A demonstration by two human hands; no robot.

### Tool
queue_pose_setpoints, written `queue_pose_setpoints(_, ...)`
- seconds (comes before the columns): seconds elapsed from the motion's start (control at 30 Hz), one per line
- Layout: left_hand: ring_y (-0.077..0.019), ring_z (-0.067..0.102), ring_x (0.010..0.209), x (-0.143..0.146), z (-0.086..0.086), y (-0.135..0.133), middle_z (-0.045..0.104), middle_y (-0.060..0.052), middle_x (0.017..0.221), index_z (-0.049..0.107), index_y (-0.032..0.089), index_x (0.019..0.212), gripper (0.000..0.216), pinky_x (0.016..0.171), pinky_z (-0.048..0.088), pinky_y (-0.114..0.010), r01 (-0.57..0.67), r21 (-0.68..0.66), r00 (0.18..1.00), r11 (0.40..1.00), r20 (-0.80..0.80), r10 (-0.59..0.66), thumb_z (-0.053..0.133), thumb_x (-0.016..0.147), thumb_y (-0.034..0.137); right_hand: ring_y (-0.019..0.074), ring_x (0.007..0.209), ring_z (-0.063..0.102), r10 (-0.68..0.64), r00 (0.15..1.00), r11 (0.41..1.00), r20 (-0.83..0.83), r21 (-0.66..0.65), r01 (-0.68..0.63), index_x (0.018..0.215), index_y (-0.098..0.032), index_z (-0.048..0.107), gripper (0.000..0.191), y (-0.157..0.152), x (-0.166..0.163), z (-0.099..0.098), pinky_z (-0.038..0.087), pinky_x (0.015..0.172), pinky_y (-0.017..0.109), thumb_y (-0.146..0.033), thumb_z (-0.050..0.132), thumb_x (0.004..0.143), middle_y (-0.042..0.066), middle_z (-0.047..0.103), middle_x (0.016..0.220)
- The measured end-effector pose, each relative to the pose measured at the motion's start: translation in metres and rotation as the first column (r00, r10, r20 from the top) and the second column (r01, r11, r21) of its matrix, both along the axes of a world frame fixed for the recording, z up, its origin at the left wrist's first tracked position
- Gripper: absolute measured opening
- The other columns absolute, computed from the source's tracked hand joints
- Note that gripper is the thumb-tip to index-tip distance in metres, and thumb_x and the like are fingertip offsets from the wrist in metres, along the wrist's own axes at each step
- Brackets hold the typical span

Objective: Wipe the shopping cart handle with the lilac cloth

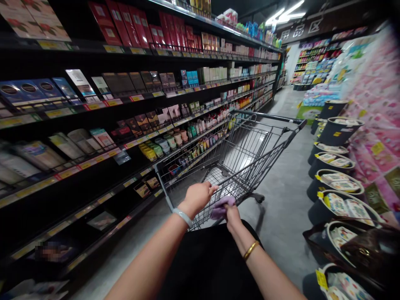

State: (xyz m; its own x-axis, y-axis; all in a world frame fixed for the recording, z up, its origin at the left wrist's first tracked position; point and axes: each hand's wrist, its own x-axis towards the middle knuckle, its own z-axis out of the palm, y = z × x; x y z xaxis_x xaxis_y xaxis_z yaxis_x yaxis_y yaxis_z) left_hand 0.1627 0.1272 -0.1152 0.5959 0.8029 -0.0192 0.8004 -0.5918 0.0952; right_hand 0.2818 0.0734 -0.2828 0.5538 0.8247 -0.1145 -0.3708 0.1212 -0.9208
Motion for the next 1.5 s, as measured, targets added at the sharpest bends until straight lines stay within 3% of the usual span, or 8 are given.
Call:
queue_pose_setpoints(0.17, -0.024, 0.068, 0.082, 0.004, -0.008, 0.008, 0.073, -0.013, 0.085, 0.071, 0.017, 0.084, 0.078, 0.072, 0.046, -0.031, 0.029, -0.048, 0.999, 0.998, -0.013, -0.029, 0.008, 0.098, 0.06, 0.0208, 0.075, 0.068, -0.078, 0.997, 0.994, -0.024, 0.077, 0.08, 0.103, -0.018, 0.06, 0.036, 0.0, 0.024, 0.051, 0.056, 0.066, 0.033, -0.032, 0.065, 0.07, 0.005, 0.071, 0.088)
queue_pose_setpoints(0.27, -0.022, 0.068, 0.078, 0.002, -0.007, 0.011, 0.073, -0.012, 0.081, 0.071, 0.017, 0.08, 0.078, 0.071, 0.045, -0.029, 0.046, -0.068, 0.999, 0.997, 0.006, -0.045, 0.007, 0.099, 0.057, 0.0242, 0.107, 0.064, -0.249, 0.932, 0.958, 0.263, 0.206, 0.198, 0.117, -0.019, 0.055, 0.043, -0.008, 0.029, 0.077, 0.053, 0.092, 0.042, -0.027, 0.063, 0.075, 0.009, 0.066, 0.118)
queue_pose_setpoints(0.43, -0.0209, 0.067, 0.076, 0.0, -0.007, 0.012, 0.074, -0.012, 0.083, 0.072, 0.016, 0.083, 0.067, 0.068, 0.043, -0.028, 0.084, -0.013, 0.996, 0.996, -0.026, -0.084, 0.015, 0.102, 0.046, 0.0248, 0.139, 0.039, -0.246, 0.402, 0.944, 0.882, 0.313, -0.109, 0.121, -0.02, 0.059, 0.041, -0.007, 0.022, 0.092, 0.033, 0.116, 0.047, -0.012, 0.052, 0.081, 0.011, 0.046, 0.147)
queue_pose_setpoints(0.63, -0.0212, 0.067, 0.073, -0.005, -0.004, 0.013, 0.073, -0.011, 0.08, 0.071, 0.016, 0.084, 0.061, 0.067, 0.042, -0.029, 0.131, 0.044, 0.99, 0.99, -0.06, -0.128, 0.017, 0.102, 0.038, 0.0245, 0.127, 0.051, -0.158, 0.055, 0.943, 0.986, 0.167, -0.287, 0.127, -0.02, 0.059, 0.046, 0.014, 0.051, 0.096, 0.019, 0.12, 0.053, -0.012, 0.051, 0.082, 0.01, 0.062, 0.129)
queue_pose_setpoints(0.83, -0.0209, 0.067, 0.074, -0.007, -0.001, 0.015, 0.073, -0.011, 0.079, 0.071, 0.016, 0.079, 0.071, 0.07, 0.045, -0.029, 0.093, -0.006, 0.996, 0.996, 0.007, -0.093, 0.011, 0.102, 0.047, 0.0254, 0.125, 0.05, -0.122, 0.076, 0.986, 0.99, 0.13, -0.105, 0.118, -0.018, 0.061, 0.043, 0.025, 0.087, 0.102, 0.02, 0.118, 0.053, -0.009, 0.048, 0.078, 0.011, 0.062, 0.126)
queue_pose_setpoints(1.13, -0.0216, 0.067, 0.079, -0.014, -0.002, 0.023, 0.073, -0.011, 0.084, 0.073, 0.017, 0.083, 0.054, 0.073, 0.045, -0.028, 0.117, -0.024, 0.993, 0.993, -0.007, -0.117, 0.027, 0.1, 0.039, 0.0271, 0.12, 0.05, -0.089, 0.056, 0.992, 0.994, 0.094, -0.089, 0.118, -0.019, 0.061, 0.044, 0.023, 0.008, 0.102, 0.018, 0.119, 0.05, -0.012, 0.053, 0.075, 0.011, 0.063, 0.12)
queue_pose_setpoints(1.3, -0.0197, 0.066, 0.076, -0.018, -0.003, 0.024, 0.073, -0.011, 0.081, 0.072, 0.016, 0.082, 0.067, 0.073, 0.045, -0.028, 0.095, -0.033, 0.995, 0.995, 0.025, -0.094, 0.015, 0.102, 0.046, 0.0252, 0.121, 0.052, -0.05, -0.098, 0.977, 0.994, 0.029, -0.211, 0.124, -0.02, 0.059, 0.049, 0.022, 0.053, 0.11, 0.014, 0.12, 0.05, -0.016, 0.057, 0.075, 0.009, 0.064, 0.122)
queue_pose_setpoints(1.5, -0.02, 0.065, 0.072, -0.026, -0.007, 0.027, 0.073, -0.011, 0.078, 0.071, 0.016, 0.077, 0.071, 0.071, 0.044, -0.028, 0.111, -0.022, 0.994, 0.994, 0.029, -0.11, 0.012, 0.102, 0.047, 0.0307, 0.129, 0.048, 0.028, -0.004, 0.996, 1.0, -0.028, -0.084, 0.105, -0.017, 0.067, 0.044, 0.038, 0.123, 0.122, 0.014, 0.119, 0.054, -0.021, 0.064, 0.062, 0.011, 0.069, 0.111)
